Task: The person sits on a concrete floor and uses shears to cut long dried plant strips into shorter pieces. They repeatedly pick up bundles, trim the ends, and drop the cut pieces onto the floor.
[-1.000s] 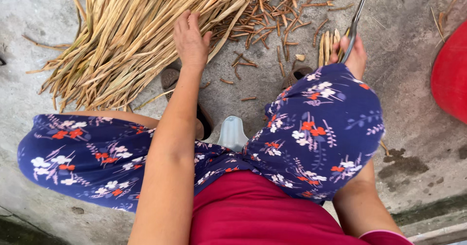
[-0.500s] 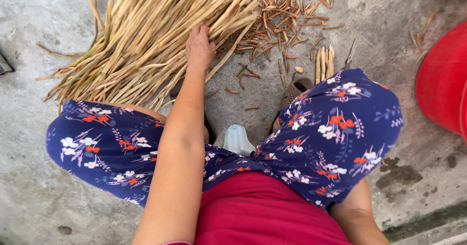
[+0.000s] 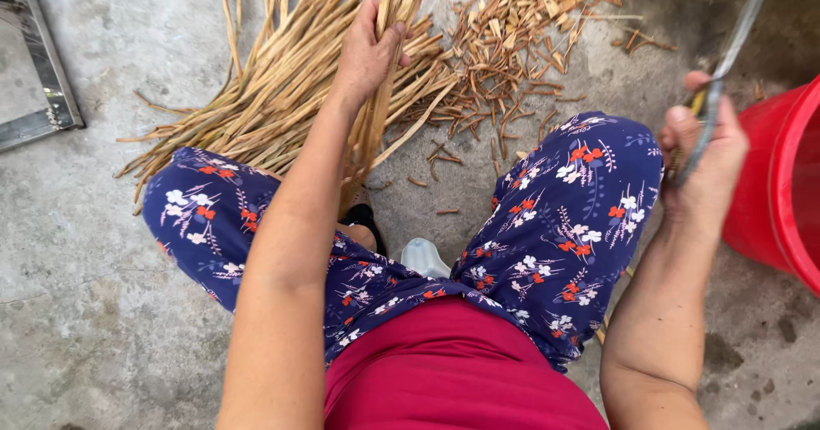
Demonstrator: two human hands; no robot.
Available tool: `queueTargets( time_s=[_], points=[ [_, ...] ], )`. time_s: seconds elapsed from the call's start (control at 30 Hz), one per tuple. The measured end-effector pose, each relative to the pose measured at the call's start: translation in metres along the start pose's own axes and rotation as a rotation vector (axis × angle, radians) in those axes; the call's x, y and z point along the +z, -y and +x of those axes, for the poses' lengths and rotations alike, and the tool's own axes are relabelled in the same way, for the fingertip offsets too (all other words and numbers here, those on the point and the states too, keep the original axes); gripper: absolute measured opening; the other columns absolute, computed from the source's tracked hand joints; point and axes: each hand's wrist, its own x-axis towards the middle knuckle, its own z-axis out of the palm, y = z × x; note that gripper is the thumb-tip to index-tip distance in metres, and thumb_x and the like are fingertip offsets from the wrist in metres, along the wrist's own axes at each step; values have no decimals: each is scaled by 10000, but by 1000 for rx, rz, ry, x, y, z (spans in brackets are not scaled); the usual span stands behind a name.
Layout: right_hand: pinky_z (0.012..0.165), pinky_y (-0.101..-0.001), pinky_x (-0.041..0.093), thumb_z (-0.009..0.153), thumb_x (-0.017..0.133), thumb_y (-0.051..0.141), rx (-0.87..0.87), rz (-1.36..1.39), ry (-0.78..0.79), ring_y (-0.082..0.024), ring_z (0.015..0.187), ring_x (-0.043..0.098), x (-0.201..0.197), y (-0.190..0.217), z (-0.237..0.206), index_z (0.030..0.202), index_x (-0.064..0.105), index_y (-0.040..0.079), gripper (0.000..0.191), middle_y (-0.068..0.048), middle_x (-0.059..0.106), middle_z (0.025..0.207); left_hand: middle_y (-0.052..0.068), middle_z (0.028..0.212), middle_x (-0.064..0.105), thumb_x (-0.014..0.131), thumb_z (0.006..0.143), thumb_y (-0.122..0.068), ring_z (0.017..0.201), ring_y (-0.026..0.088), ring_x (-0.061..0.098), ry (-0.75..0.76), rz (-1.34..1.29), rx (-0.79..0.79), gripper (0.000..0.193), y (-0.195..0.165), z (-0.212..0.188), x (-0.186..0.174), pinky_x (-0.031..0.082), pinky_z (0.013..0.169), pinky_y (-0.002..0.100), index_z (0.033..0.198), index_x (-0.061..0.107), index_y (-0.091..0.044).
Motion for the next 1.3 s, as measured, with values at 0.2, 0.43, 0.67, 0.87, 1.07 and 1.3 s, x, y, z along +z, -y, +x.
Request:
queueTargets(
  time_s=[0.2, 0.43, 0.67, 0.87, 1.07, 1.3],
  points=[
    [476, -253, 428, 1069, 734, 20, -147, 108, 152, -140, 533, 533, 104, 107, -5, 1300, 505, 28, 325, -157, 672, 897, 59, 887, 678, 614, 1085, -292, 621, 95, 593, 187, -342, 60, 327, -112, -41, 3, 497, 553, 222, 1320, 616, -65],
    [425, -227, 420, 1013, 811, 93, -122, 297, 305, -93, 503, 544, 203, 85, 24, 1346, 515, 30, 449, -127, 713, 971, 85, 922, 735, 620, 1045, -325, 640, 115, 673, 359, -587, -52, 400, -137, -76, 32, 585, 595, 260, 1308, 597, -25],
    [537, -213, 469, 986, 780, 8, -125, 273, 278, -88, 673, 627, 204, 51, 28, 1344, 503, 66, 456, -122, 748, 1057, 37, 1005, 693, 704, 1031, -230, 855, 80, 675, 421, -502, 1, 356, -107, -80, 77, 580, 652, 249, 1318, 602, -45],
    [526, -228, 489, 1013, 747, 26, -54, 156, 306, -120, 625, 642, 195, 43, 28, 1324, 523, 56, 384, -140, 742, 955, 28, 1123, 733, 638, 1035, -276, 881, 119, 752, 351, -560, -79, 393, -112, -79, 78, 624, 756, 247, 1356, 578, -58],
    [463, -196, 447, 991, 745, 23, -18, 58, 232, -65, 601, 598, 199, 44, 20, 1309, 538, 64, 382, -74, 738, 967, 37, 1009, 749, 603, 1056, -288, 686, 74, 640, 376, -427, -51, 489, -118, -81, 70, 571, 636, 231, 1507, 501, -129],
    [460, -184, 399, 1068, 784, -74, -313, 269, 247, -71, 592, 554, 188, 49, 16, 1316, 454, 84, 442, -128, 711, 1000, 103, 1079, 742, 622, 1019, -227, 867, 172, 689, 113, 25, 51, 565, -112, -85, 84, 592, 757, 322, 1537, 411, -145]
  ],
)
